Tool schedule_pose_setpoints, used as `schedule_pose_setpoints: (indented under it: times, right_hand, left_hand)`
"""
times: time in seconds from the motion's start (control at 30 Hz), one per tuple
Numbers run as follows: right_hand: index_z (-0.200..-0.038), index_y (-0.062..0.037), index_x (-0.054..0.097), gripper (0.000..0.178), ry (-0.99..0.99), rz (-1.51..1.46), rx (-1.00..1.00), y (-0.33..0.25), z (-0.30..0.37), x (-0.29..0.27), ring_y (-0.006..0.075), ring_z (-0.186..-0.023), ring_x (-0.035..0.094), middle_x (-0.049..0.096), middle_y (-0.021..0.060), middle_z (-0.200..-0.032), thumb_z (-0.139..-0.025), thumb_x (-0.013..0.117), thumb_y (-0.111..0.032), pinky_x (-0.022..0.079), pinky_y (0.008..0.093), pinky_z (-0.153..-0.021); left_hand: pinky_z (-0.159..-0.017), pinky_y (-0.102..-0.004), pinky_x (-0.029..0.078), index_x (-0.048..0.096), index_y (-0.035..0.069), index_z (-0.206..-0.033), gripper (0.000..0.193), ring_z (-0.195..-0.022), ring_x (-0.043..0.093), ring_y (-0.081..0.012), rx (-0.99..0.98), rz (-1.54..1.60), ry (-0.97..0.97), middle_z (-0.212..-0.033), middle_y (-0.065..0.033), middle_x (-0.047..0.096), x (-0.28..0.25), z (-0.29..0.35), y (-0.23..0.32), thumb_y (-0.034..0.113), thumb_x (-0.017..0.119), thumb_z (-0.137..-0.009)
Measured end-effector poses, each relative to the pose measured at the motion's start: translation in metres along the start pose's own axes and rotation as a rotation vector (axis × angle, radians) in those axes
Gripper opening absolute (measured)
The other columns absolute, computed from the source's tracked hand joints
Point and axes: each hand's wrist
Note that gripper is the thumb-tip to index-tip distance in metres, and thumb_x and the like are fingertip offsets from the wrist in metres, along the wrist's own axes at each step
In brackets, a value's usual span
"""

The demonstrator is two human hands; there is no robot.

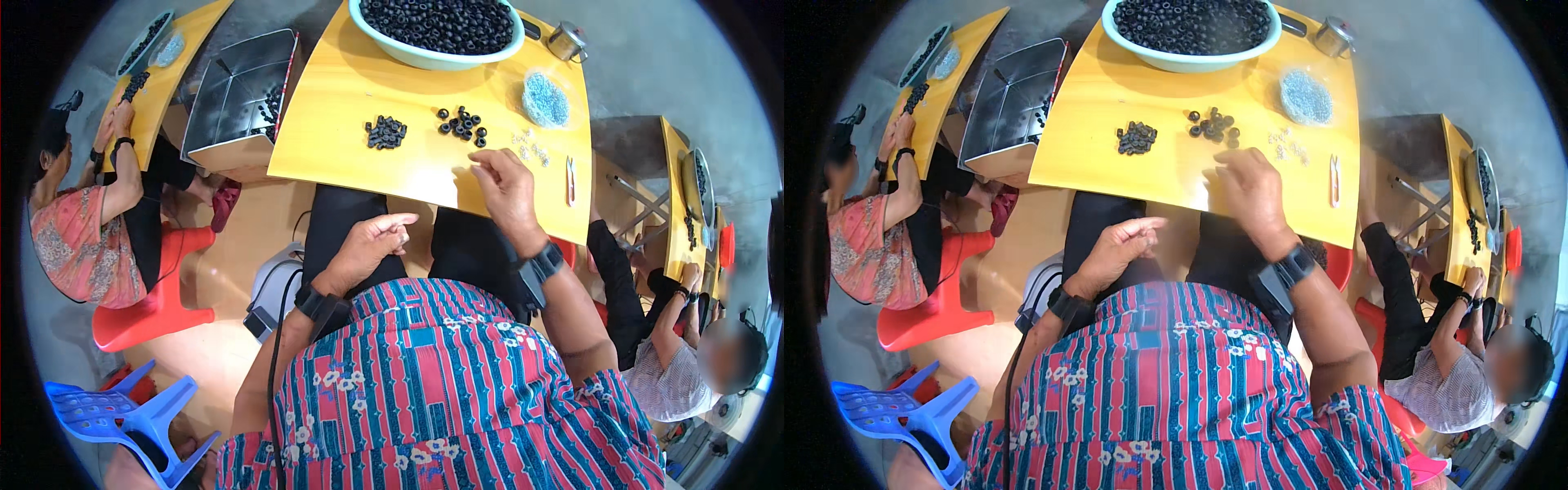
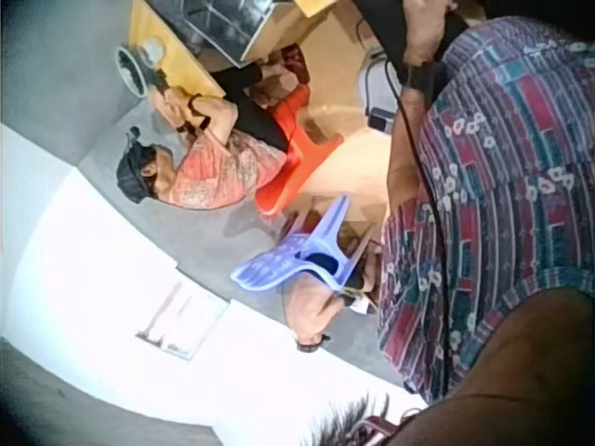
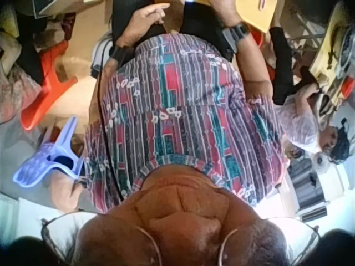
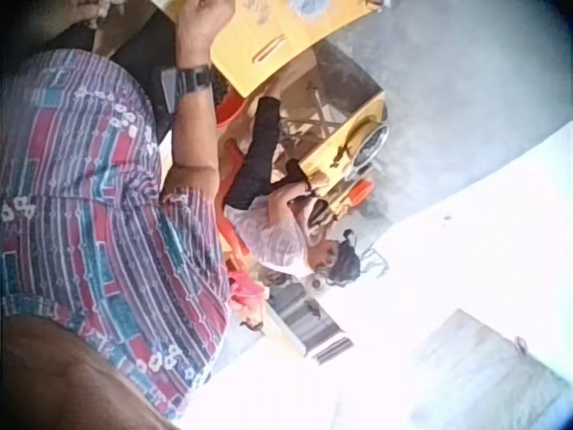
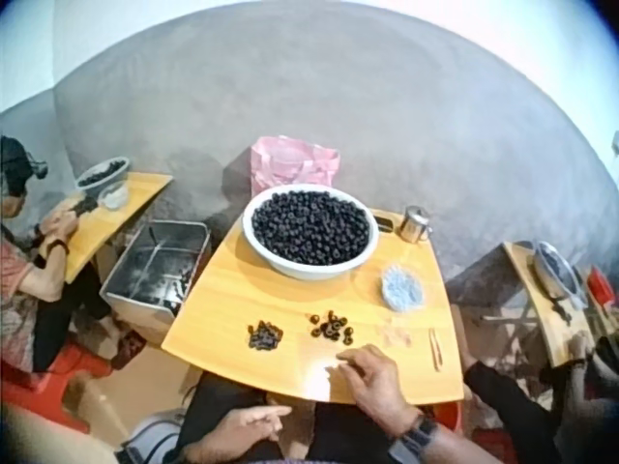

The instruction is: Assembling small black plastic components by hand in a workshop setting.

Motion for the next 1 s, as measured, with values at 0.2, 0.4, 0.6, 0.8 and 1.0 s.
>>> schedule_pose_setpoints:
  times: [0.2,0.4,0.6,0.8,1.0]
  right_hand:
    - [-0.097,-0.0056,0.065,0.023,0.065,0.157,-0.219,-0.001,-0.047,0.029,0.0233,-0.063,0.055,0.056,0.0111,-0.077,-0.074,0.065,-0.001,0.046,0.0320,-0.059]
    - [-0.097,-0.0077,0.067,0.019,-0.016,0.412,-0.171,-0.003,-0.060,0.036,0.0314,-0.073,0.059,0.058,0.0127,-0.082,-0.078,0.063,-0.011,0.049,0.0400,-0.066]
    - [-0.095,-0.0078,0.067,0.018,-0.077,0.514,-0.137,-0.006,-0.058,0.036,0.0323,-0.077,0.060,0.059,0.0126,-0.085,-0.078,0.064,-0.014,0.049,0.0407,-0.069]
    - [-0.093,-0.0084,0.067,0.015,-0.165,0.412,-0.169,-0.008,-0.041,0.035,0.0308,-0.081,0.063,0.060,0.0153,-0.090,-0.082,0.058,-0.014,0.050,0.0380,-0.074]
    - [-0.106,0.0022,0.064,0.019,-0.476,-1.038,0.574,-0.020,0.007,0.033,0.0056,-0.059,0.043,0.054,-0.0038,-0.072,-0.091,0.055,-0.007,0.035,0.0213,-0.052]
  left_hand:
    - [-0.081,-0.0230,0.048,0.052,-0.001,-0.126,0.036,-0.089,0.058,-0.0077,-0.025,0.045,-0.004,-0.103,-0.0030,0.062,-0.003,-0.002,0.001,0.011,0.053,-0.093]
    - [-0.081,-0.0224,0.048,0.053,0.000,-0.126,0.035,-0.091,0.059,-0.0083,-0.024,0.082,-0.026,-0.104,-0.0044,0.063,-0.002,-0.003,0.003,0.011,0.053,-0.092]
    - [-0.079,-0.0225,0.049,0.054,0.001,-0.126,0.035,-0.088,0.059,-0.0072,0.001,0.068,-0.052,-0.101,-0.0017,0.062,-0.004,-0.003,-0.002,0.008,0.054,-0.091]
    - [-0.079,-0.0219,0.049,0.055,0.001,-0.124,0.034,-0.086,0.059,-0.0065,0.004,0.038,-0.011,-0.100,-0.0006,0.061,-0.001,0.000,-0.001,0.008,0.055,-0.091]
    - [-0.081,-0.0259,0.050,0.057,0.000,-0.118,0.027,-0.089,0.058,-0.0079,0.047,0.288,0.043,-0.098,-0.0009,0.061,-0.007,-0.001,-0.009,0.011,0.054,-0.093]
Point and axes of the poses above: each hand's wrist, its own z-axis away from the middle knuckle, its own x-axis out of the palm, y = z × x
